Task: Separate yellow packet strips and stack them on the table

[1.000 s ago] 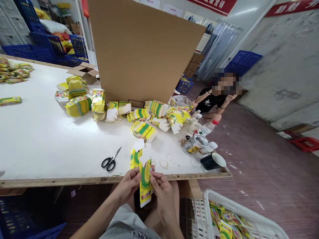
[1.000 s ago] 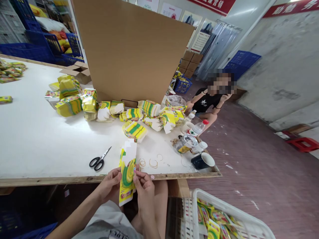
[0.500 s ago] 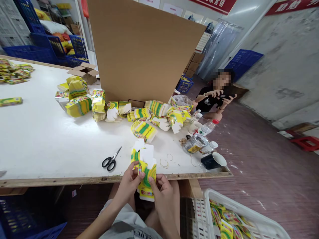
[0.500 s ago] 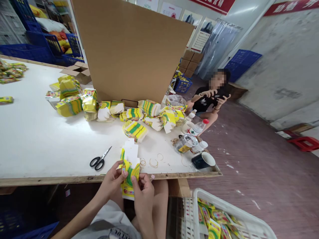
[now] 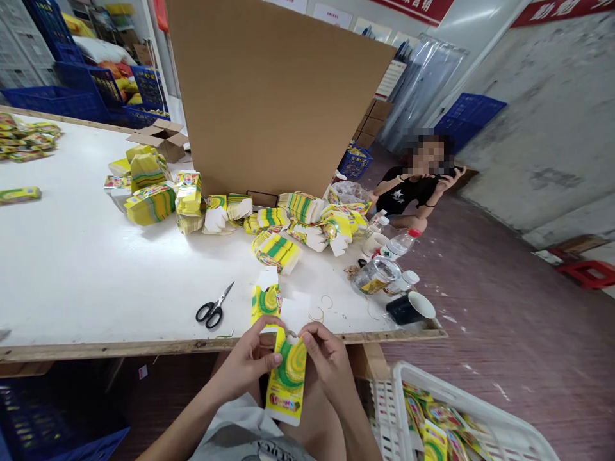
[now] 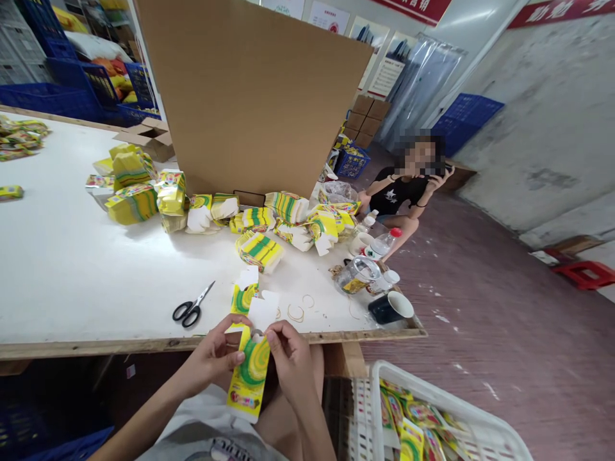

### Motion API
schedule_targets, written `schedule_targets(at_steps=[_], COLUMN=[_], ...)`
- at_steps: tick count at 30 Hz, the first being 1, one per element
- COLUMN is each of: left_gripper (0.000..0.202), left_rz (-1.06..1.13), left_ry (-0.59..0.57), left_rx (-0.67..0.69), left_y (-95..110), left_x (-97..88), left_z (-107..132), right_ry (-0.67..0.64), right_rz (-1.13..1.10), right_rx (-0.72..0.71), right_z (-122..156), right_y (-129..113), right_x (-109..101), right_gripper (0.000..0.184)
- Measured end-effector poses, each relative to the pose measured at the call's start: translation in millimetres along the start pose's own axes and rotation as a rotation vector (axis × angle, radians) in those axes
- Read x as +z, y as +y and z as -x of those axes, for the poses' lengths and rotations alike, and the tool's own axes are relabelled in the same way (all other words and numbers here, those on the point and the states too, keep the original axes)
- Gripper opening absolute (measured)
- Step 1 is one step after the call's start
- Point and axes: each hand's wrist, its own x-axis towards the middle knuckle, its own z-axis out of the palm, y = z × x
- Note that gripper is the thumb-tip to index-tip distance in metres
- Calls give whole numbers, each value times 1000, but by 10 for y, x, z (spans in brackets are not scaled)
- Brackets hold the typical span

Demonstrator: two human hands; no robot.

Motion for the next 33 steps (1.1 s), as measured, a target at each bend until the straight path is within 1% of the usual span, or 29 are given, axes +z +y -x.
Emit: schedule_targets(at_steps=[2,3,4,7,8,9,11,13,14,17,19,23,26,29,31,33], left_gripper=[69,74,74,54,50,47,45,45,46,48,51,58,55,52,50,48], left_rz=[25,27,17,-86,-133,-179,-249,-291,-309,-341,-324,-244,-228,-199,-144,-93], left_ry=[3,0,-6,21,45,71,103,94,85,75,71,38,71,96,84,79], left_rx=[-18,-29,-40,-12,9,30,53,48,48,46,35,5,6,16,12,10], left_y=[-7,-10,-13,-27,-33,-41,-58,-78,-87,-99,-87,-45,-32,-22,-21,-38], left_x=[0,-5,-13,-35,-37,-37,-31,-26,-28,-47,-55,-29,-18,-36,-26,34], left_z=[1,-3,-9,-37,-48,-57,-67,-65,-60,-41,-30,-23,-26,-35,-46,-63], right_ry=[19,46,80,192,188,151,23,-81,-97,-64,-51,-68,-37,0,6,17], right_rz=[21,24,25,35,40,42,47,92,136,276,339,416,463,431,359,250], right_rx=[-14,-13,-7,35,58,87,144,179,183,165,144,143,148,104,61,45], right_z=[0,2,4,2,-1,-6,-16,-25,-29,-32,-27,-10,-3,3,11,26], right_y=[7,14,21,22,11,-4,-36,-55,-56,-29,-2,18,-6,-20,-2,30], right_x=[7,7,1,-50,-71,-89,-103,-83,-64,-2,30,69,69,28,4,-2], right_gripper=[26,23,22,31,33,34,37,42,43,38,35,38,37,34,31,29])
